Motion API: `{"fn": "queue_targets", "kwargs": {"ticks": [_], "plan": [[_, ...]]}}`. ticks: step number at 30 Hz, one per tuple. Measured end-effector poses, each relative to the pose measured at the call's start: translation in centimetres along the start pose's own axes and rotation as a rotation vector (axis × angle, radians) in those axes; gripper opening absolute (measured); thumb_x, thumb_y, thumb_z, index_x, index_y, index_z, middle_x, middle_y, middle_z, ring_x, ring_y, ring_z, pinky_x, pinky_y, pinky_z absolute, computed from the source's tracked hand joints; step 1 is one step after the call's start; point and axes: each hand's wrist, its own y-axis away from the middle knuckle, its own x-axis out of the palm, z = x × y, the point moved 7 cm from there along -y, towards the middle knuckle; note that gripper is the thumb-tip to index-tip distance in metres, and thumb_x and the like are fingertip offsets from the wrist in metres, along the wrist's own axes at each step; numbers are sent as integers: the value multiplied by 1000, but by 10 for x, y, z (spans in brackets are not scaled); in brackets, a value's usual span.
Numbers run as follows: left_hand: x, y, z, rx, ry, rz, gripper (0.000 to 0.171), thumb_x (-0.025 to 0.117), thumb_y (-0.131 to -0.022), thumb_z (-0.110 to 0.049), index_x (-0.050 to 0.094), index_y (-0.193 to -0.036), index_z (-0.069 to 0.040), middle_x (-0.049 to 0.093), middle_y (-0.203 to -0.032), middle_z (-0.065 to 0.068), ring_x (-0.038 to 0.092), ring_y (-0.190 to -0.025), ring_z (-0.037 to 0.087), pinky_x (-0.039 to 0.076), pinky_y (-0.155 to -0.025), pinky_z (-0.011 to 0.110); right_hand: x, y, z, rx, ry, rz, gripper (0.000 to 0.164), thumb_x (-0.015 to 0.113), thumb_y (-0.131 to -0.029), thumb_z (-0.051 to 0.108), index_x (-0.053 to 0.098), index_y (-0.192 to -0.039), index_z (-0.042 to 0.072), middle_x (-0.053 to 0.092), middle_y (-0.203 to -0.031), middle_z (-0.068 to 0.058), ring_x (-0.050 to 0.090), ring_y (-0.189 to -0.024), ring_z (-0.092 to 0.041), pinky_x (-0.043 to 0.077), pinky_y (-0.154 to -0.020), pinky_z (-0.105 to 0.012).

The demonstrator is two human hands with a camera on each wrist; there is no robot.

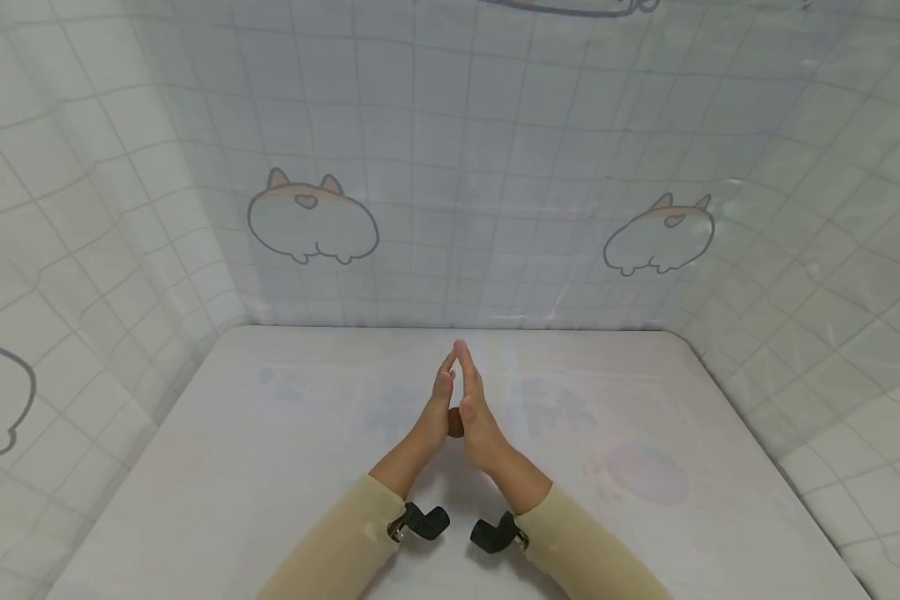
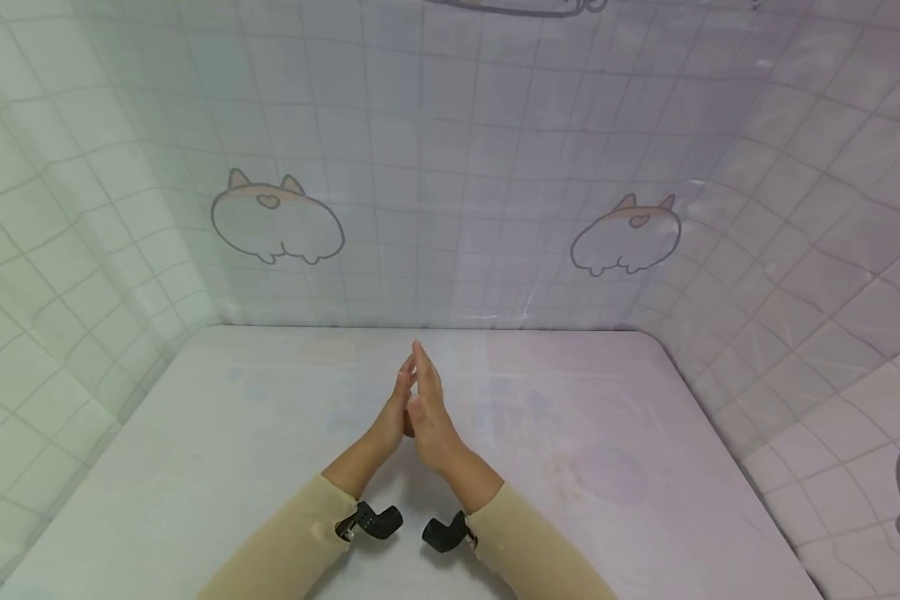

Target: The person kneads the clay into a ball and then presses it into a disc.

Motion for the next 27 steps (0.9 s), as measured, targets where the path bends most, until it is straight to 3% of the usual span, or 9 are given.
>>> {"fn": "queue_targets", "kwargs": {"ticks": [2,3,5,6,8,10,18,23,27], "plan": [[6,2,9,-44,-1,29,82,3,-97,-73,0,-162,-24,33,-151,26,48,-126,38,35,-104,58,-4,-4,1,16,-9,-15,92,3,-95,75,-5,-161,12,-1,-167,-11,1,-152,-31,10,-113,-69],[8,4,11,-65,-14,39,82,2,-96,-73,-1,-162,-24,39,-143,28,53,-114,38,38,-101,54,-6,-6,0,33,-11,-22,93,4,-95,77,-5,-161,13,0,-167,-10,2,-152,-31,11,-112,-70],[12,7,13,-65,-49,51,81,-1,-98,-70,-2,-162,-20,40,-140,30,54,-111,39,40,-99,53,-10,-10,-6,72,-18,-34,95,5,-92,80,-3,-162,16,0,-167,-10,2,-152,-30,12,-111,-71],[13,8,13,-58,-60,53,80,-2,-99,-68,-2,-162,-19,39,-143,29,53,-115,41,39,-100,55,-11,-12,-8,84,-14,-35,96,5,-92,81,-2,-162,16,0,-167,-10,2,-152,-30,12,-111,-71],[15,10,10,-29,-47,50,76,-2,-101,-64,-1,-162,-20,14,-162,20,34,-139,42,24,-110,65,-13,-14,-16,106,2,-28,96,5,-91,81,-1,-162,17,1,-167,-11,3,-152,-30,13,-111,-71],[15,12,7,8,-17,53,77,-3,-100,-64,-2,-162,-19,0,-167,13,15,-149,42,13,-112,70,-13,-16,-24,124,15,-12,96,3,-91,81,-1,-162,18,0,-167,-12,3,-152,-30,14,-111,-71],[14,14,-10,150,165,53,85,0,-99,-68,-6,-161,-10,-8,-166,16,2,-150,44,9,-115,67,-3,-9,-52,180,-1,58,93,3,-91,80,-1,-162,20,-3,-168,-8,-1,-153,-31,10,-112,-71],[7,14,-23,222,152,-19,81,4,-101,-66,-3,-162,-13,-5,-168,9,4,-152,37,4,-114,68,7,-1,-57,184,-73,90,94,5,-91,81,-2,-162,21,-3,-168,-6,-1,-152,-33,9,-111,-72],[0,13,-29,239,95,-75,84,5,-99,-70,-4,-162,-15,-3,-168,9,8,-152,35,3,-115,66,11,3,-49,122,-113,69,93,6,-94,78,-1,-162,15,-1,-168,-10,4,-151,-35,11,-113,-69]]}}
